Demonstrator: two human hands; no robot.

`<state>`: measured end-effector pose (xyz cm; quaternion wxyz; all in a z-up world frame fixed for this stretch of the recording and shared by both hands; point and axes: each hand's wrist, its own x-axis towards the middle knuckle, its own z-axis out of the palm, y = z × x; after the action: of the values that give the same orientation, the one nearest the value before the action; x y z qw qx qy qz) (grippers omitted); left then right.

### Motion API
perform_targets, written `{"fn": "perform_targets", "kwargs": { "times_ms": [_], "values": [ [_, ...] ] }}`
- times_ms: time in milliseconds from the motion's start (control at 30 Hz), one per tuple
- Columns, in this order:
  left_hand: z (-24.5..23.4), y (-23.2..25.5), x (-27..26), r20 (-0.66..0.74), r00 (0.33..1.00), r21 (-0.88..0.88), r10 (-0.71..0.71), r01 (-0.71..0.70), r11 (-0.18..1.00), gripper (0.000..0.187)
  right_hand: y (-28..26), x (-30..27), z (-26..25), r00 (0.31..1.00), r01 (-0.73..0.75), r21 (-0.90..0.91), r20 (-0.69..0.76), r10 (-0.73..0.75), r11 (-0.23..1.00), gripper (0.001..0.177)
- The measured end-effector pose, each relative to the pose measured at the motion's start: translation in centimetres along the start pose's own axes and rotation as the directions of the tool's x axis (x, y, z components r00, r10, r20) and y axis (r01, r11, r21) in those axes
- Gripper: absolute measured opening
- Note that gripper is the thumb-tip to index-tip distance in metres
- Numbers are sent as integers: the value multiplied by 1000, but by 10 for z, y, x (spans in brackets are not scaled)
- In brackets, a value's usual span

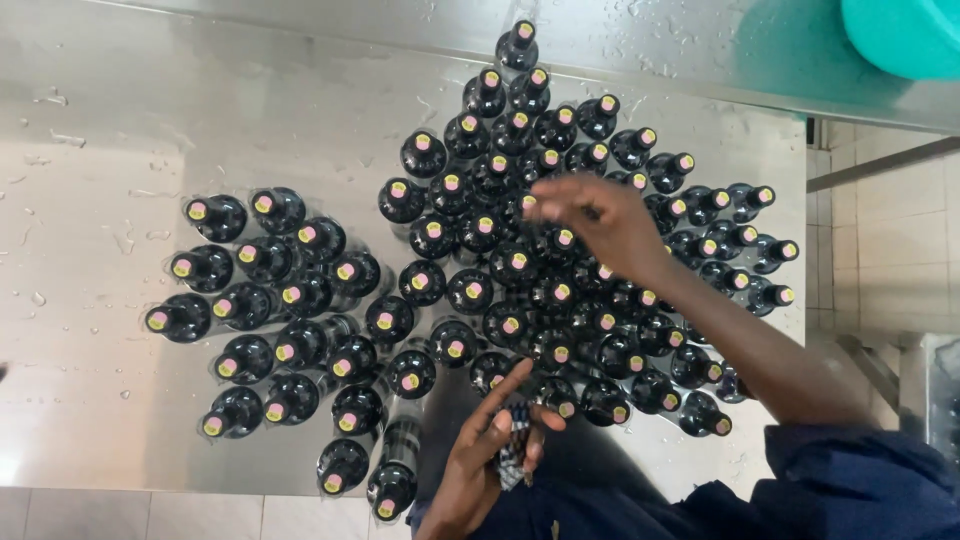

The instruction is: The person is manually applying small circular labels to the caps of numerous small black bottles arranged on a stainless steel table.

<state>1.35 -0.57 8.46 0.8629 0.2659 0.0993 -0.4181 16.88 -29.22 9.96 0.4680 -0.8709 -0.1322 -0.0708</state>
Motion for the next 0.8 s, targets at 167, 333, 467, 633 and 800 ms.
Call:
{"fn": "perform_targets", "kwargs": {
  "times_ms": [167,333,467,633,800],
  "values": [
    [-4,-2,0,-42,999,-60,7,-10,998,84,58,51,-7,988,-20,-100,-153,5,995,31],
    [-16,-3,-1,-67,998,-171,7,-18,985,83,87,52,-5,994,-99,-226,-67,86,969,31],
    [-13,0,-1,-91,996,-119,11,-22,993,81,69,46,-19,994,-85,-268,51,102,960,19],
    [-12,-1,5,-74,996,-123,-41,32,992,85,73,42,-31,978,-104,-319,140,155,942,17],
    [-7,1,1,-67,997,-96,-23,17,995,85,92,42,-28,959,-23,-489,235,157,872,14]
  ]
}}
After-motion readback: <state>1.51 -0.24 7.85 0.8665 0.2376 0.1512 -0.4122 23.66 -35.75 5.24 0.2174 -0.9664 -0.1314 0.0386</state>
